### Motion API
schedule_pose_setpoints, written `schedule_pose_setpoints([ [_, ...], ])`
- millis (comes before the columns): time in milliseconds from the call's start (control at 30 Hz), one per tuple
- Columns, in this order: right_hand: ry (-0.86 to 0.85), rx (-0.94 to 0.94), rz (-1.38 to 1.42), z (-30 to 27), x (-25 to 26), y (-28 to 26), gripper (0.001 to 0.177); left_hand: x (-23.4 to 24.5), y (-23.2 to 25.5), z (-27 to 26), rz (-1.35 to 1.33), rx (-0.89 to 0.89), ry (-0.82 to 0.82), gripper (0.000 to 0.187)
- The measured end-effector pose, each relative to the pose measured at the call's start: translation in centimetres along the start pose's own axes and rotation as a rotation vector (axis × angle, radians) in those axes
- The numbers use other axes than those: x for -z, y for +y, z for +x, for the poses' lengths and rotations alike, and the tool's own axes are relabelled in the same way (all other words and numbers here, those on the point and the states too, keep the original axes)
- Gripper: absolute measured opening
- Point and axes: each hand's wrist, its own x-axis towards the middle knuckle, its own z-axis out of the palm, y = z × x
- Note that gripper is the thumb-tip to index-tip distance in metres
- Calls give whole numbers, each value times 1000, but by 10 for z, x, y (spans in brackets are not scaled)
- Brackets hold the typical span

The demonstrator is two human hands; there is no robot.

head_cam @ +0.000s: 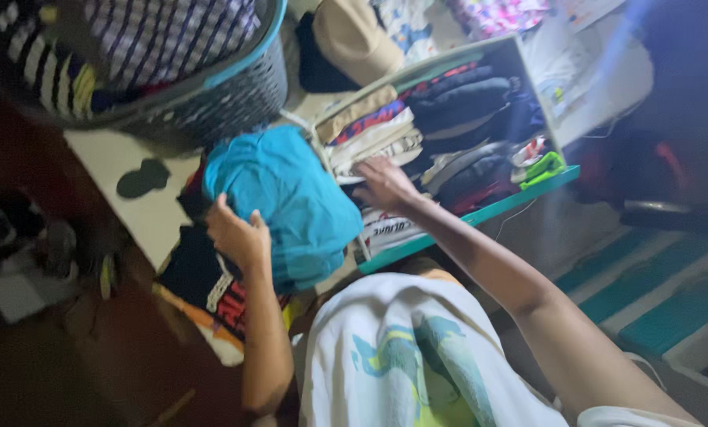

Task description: The person folds various garments one by one and places them into a drawer. They handle shirts, shorts, and pants, folding each item neatly before stacking them inside the drawer.

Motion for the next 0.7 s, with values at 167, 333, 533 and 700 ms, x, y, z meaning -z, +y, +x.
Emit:
schedule_pose_setpoints([
  [167,166,-98,-84,37,73,83,48,-96,79,65,-567,-124,-189,67],
  [333,185,-219,-102,95,122,206,49,-244,166,163,-862,-6,-377,68],
  [533,279,-241,-130,178,143,348,47,-403,238,303,-1153,365,-610,69],
  [700,248,-247,-225,263,159,444,51,-505,269,409,-1229,607,-658,71],
])
